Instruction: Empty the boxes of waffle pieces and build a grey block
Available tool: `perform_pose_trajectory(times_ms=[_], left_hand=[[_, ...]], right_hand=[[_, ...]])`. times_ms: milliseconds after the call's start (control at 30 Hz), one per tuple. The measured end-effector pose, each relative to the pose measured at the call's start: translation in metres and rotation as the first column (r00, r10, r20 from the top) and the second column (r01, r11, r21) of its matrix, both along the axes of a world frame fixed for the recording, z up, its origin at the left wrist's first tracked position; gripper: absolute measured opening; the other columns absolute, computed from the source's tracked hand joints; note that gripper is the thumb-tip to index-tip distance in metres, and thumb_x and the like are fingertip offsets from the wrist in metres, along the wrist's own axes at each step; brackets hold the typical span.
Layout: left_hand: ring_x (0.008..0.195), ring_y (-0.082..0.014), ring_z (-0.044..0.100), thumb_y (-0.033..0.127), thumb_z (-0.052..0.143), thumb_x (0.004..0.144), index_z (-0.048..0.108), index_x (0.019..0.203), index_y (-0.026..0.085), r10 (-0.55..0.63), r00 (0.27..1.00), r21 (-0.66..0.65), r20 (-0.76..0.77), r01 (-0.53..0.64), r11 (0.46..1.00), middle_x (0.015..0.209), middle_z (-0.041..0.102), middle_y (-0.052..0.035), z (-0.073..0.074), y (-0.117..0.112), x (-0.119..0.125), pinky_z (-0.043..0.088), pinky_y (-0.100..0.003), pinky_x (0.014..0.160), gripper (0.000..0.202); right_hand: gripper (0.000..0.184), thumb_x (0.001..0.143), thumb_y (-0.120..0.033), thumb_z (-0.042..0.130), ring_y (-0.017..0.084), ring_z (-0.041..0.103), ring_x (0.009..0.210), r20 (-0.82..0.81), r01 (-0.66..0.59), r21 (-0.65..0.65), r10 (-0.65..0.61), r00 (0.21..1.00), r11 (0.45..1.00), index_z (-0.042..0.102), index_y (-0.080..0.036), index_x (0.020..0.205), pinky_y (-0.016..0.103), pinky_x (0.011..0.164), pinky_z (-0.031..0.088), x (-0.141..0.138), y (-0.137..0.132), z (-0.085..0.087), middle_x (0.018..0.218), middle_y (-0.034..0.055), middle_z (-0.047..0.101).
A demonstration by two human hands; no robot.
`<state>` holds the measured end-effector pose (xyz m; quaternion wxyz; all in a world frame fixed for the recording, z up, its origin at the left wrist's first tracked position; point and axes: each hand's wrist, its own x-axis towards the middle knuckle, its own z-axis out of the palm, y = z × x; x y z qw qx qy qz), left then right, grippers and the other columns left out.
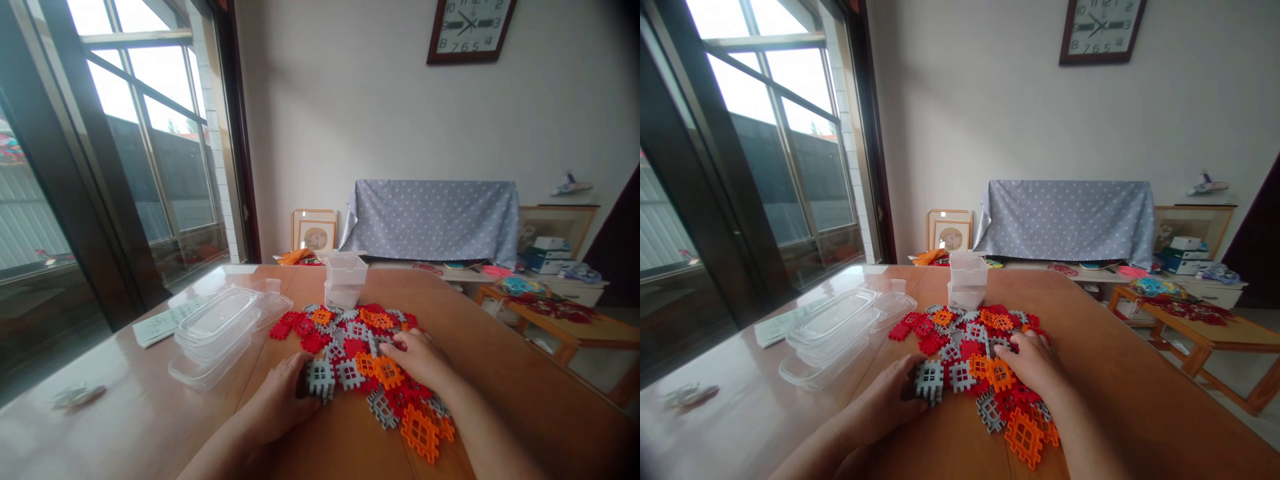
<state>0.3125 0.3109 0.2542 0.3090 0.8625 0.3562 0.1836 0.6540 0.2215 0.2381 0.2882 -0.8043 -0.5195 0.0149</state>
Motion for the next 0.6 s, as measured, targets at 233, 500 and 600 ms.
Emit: perform_pose_trajectory(times_ms=[233,500,600], left_hand=[[0.117,-0.0345,0.058,0.031,0.079,0.067,0.058,0.133,0.022,-0.001,1.000,-0.008,0.003,0.001,1.000,0.129,0.064,-0.0124,0.004,-0.004,-0.001,0.048,-0.040,0.095,0.070],[0.119,-0.0339,0.057,0.053,0.084,0.068,0.058,0.134,0.022,-0.021,0.994,0.010,0.104,0.020,1.000,0.130,0.062,-0.0133,0.006,-0.004,-0.005,0.045,-0.044,0.102,0.077],[0.120,-0.0306,0.056,0.056,0.074,0.081,0.061,0.129,0.023,0.024,0.968,-0.003,0.249,-0.024,1.000,0.128,0.063,-0.0119,0.009,-0.005,-0.003,0.044,-0.041,0.102,0.060]], right_hand=[[0.023,0.077,-0.047,0.064,0.024,0.066,0.080,-0.089,-0.036,0.080,0.043,0.995,0.996,0.070,-0.025,0.080,0.034,0.073,0.049,0.003,0.010,-0.009,0.083,0.0047,0.070],[0.044,0.086,-0.060,0.059,0.019,0.066,0.068,-0.640,-0.002,0.340,0.233,0.732,0.941,0.065,-0.023,0.110,0.028,0.056,0.042,-0.031,-0.003,0.026,0.090,0.0024,0.072],[0.059,0.085,-0.063,0.059,0.019,0.063,0.067,-0.702,-0.089,0.319,0.299,0.646,0.943,0.064,-0.021,0.127,0.028,0.056,0.041,-0.052,-0.007,0.032,0.077,0.0023,0.069]])
